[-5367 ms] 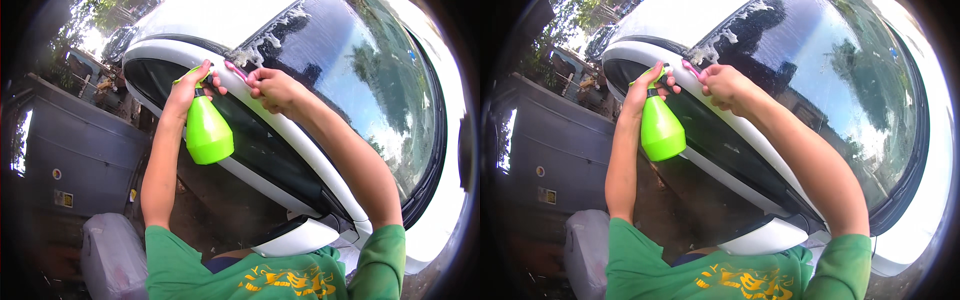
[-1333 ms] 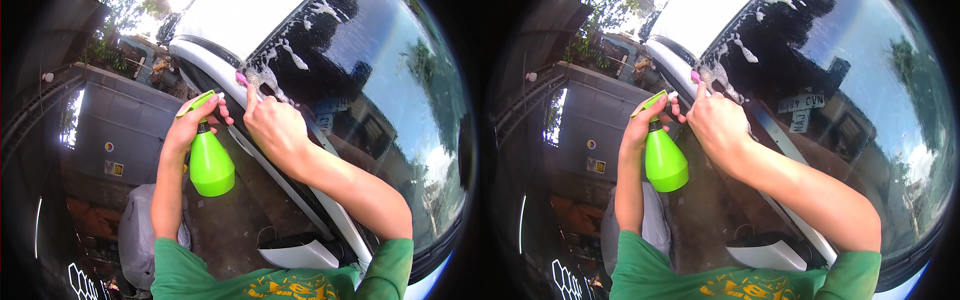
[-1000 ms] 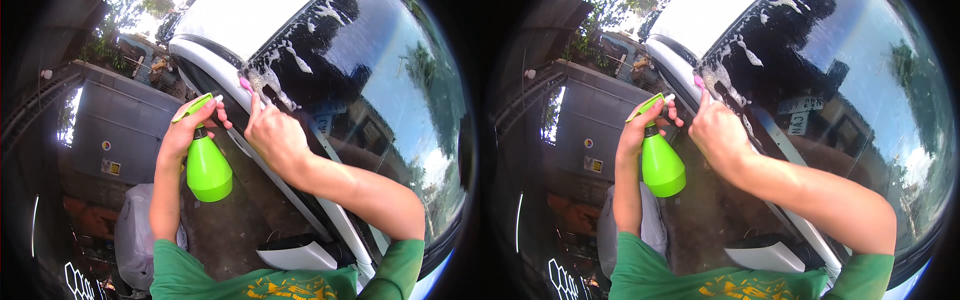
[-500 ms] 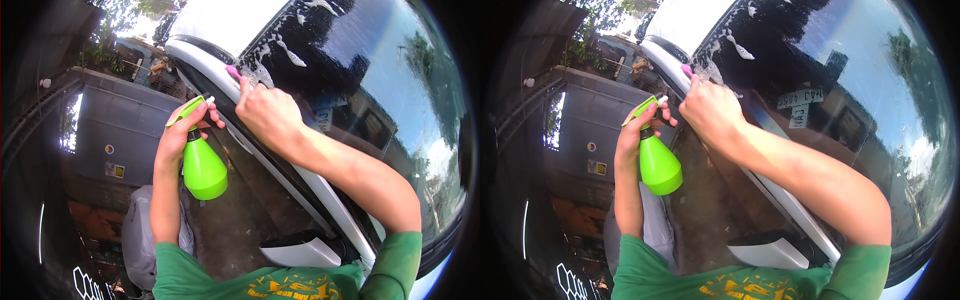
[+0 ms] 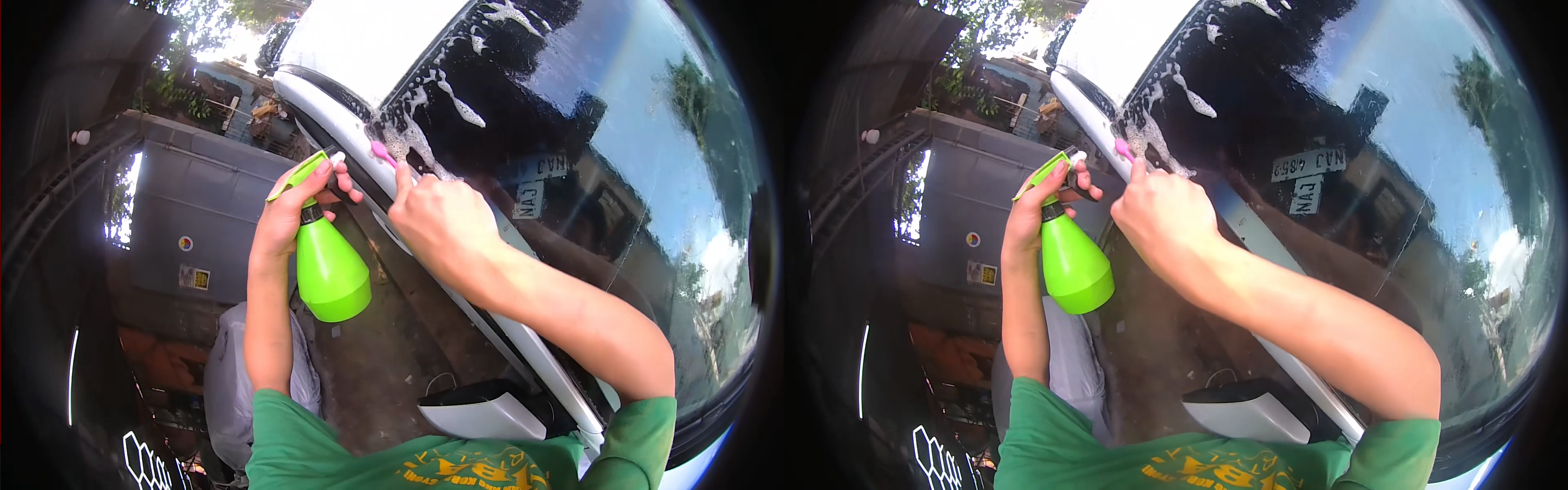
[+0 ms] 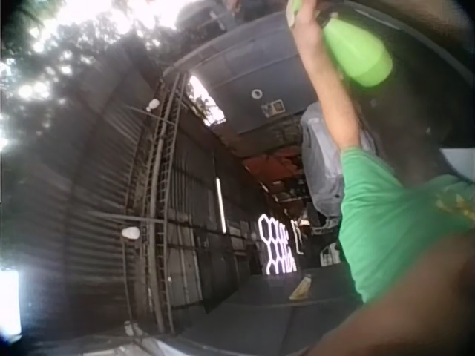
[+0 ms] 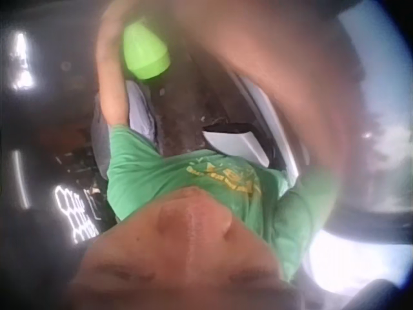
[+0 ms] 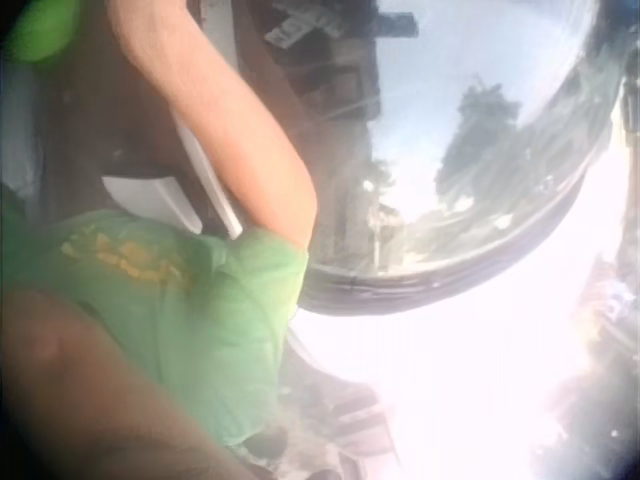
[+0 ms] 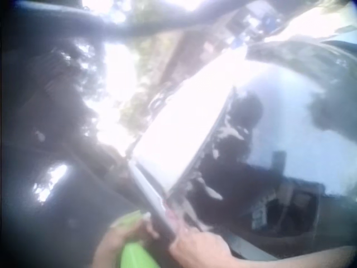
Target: The person cleans the rubber seals and edges of a car's windows using a spray bottle and a small brush, scrubbing foam into the crevices along the top and sides of the windows.
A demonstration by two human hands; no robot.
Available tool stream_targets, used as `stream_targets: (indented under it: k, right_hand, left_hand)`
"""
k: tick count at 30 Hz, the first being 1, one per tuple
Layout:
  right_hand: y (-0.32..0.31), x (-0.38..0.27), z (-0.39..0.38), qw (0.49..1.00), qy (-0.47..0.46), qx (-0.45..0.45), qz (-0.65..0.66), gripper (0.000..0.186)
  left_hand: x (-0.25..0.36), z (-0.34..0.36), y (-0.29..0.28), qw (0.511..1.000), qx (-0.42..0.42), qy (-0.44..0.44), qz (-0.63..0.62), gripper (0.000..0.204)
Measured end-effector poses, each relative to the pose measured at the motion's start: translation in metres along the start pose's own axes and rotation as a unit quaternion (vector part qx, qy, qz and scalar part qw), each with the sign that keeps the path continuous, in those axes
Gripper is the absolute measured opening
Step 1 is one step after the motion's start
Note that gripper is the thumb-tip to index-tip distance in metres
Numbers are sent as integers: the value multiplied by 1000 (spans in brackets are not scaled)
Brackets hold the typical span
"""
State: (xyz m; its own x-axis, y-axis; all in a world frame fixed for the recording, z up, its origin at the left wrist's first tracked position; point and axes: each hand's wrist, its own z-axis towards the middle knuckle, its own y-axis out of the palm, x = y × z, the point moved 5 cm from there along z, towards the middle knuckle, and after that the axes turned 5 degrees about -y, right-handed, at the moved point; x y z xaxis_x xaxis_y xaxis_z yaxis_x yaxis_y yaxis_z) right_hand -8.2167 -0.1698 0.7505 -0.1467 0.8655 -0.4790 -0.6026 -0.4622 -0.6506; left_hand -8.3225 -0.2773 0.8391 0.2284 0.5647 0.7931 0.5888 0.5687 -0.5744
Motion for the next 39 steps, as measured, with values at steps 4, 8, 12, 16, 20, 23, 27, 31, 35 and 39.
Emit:
stream_targets:
  k: [4, 8, 12, 16, 20, 23, 27, 31, 35, 39]
  right_hand:
    - [0, 7, 15, 999, -24, 18, -29, 45]
    - [-11, 7, 18, 999, -5, -37, 27, 13]
    - [-14, 2, 2, 998, -25, -62, 13, 13]
    - [-17, 19, 39, 997, 16, -51, 64, 21]
    - [-21, 10, -19, 994, -25, -106, -26, 22]
    - [-30, 3, -76, 991, -5, -113, -66, 47]
    - [-19, -5, -70, 993, 6, -46, -106, 40]
    - [-9, 2, -20, 998, -18, 36, -56, 30]
    - [-27, -1, -81, 995, 20, -54, -82, 36]
    - [-48, -14, -167, 980, 39, -157, -114, 52]
  left_hand:
    - [0, 11, 0, 998, -26, 11, -48, 30]
    - [4, 8, 2, 1000, -12, 9, -14, 29]
    - [-6, 5, -6, 1000, -7, -3, -30, 30]
    - [3, 12, 15, 1000, -7, 1, -17, 30]
    - [-7, 3, -9, 999, -6, 0, -33, 29]
    - [-17, -9, -16, 999, -4, -1, -54, 31]
    - [-19, -15, 22, 998, -51, -11, -41, 30]
    - [-14, -7, 38, 998, -63, 5, -16, 31]
    - [-31, -25, 28, 997, -50, -39, -34, 30]
    - [-45, -46, 43, 996, -70, -20, -46, 30]
